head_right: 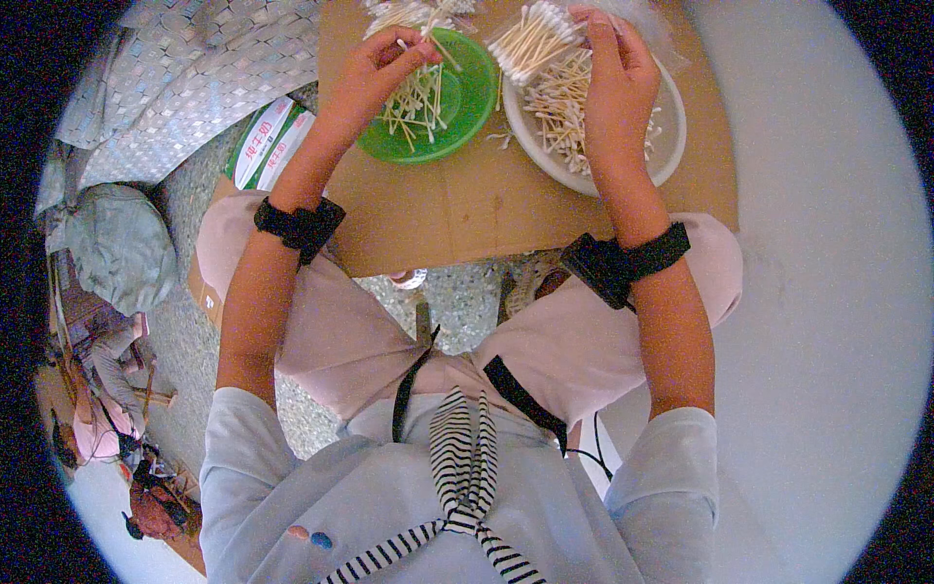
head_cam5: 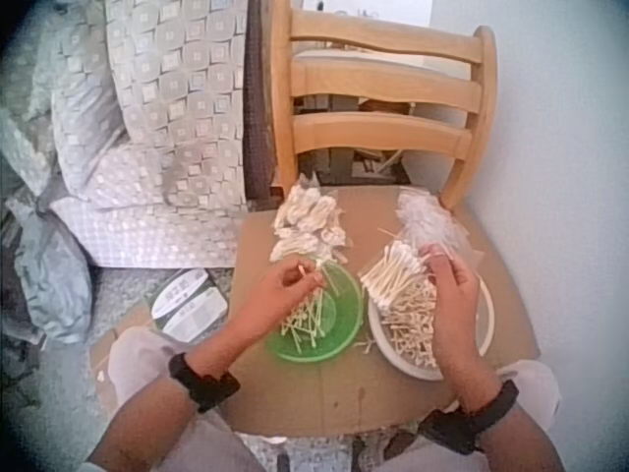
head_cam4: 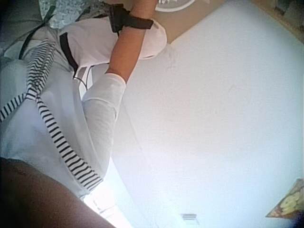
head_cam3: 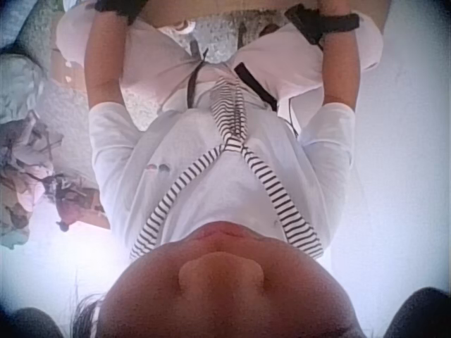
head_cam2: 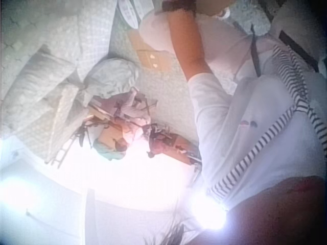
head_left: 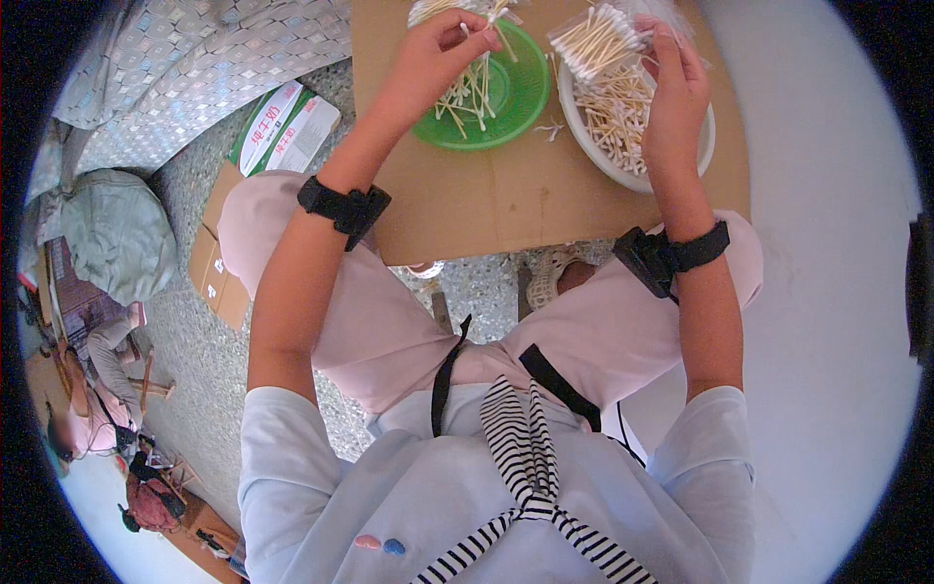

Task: The recorder is sorting cotton swabs from containers and placing them into small clear plastic bags.

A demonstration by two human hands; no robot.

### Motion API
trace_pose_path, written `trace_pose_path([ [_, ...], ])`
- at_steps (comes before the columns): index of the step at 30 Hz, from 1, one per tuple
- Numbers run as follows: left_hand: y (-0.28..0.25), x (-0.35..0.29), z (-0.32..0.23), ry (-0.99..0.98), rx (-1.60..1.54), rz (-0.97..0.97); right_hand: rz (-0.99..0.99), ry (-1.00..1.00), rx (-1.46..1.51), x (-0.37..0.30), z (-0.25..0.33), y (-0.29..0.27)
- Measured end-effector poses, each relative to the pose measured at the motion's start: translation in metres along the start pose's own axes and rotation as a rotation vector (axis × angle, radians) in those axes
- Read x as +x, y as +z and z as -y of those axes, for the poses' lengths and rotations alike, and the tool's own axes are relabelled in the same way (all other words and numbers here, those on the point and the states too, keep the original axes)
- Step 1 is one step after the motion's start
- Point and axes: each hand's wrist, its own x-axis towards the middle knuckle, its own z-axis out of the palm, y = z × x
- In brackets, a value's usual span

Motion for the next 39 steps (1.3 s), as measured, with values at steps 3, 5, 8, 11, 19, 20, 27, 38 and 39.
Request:
trace_pose_path([
  [3, -0.006, 0.001, 0.002, 0.025, -0.147, -0.016, 0.007, -0.006, 0.026, 0.001, -0.002, -0.002],
  [5, -0.010, 0.002, 0.003, 0.057, -0.018, -0.053, 0.006, -0.010, 0.016, 0.002, -0.004, -0.004],
  [8, -0.009, -0.001, -0.008, 0.039, 0.030, -0.046, 0.000, -0.014, -0.012, -0.001, 0.000, -0.003],
  [11, -0.017, -0.001, -0.006, 0.030, 0.013, -0.034, -0.003, -0.002, -0.007, -0.001, 0.003, 0.001],
  [19, -0.025, -0.010, -0.036, 0.094, 0.306, 0.149, -0.005, -0.035, 0.012, 0.000, 0.002, -0.003],
  [20, -0.027, -0.011, -0.038, 0.162, 0.442, 0.171, 0.000, -0.043, 0.022, 0.000, 0.002, -0.004],
  [27, -0.032, -0.017, -0.035, 0.195, 0.447, 0.186, 0.094, -0.035, -0.041, -0.015, 0.037, 0.012],
  [38, 0.011, -0.018, -0.002, 0.483, 0.954, 0.115, 0.143, 0.023, -0.038, -0.020, 0.028, 0.017],
  [39, 0.012, -0.018, 0.001, 0.483, 0.954, 0.113, 0.144, 0.022, -0.038, -0.019, 0.029, 0.016],
])
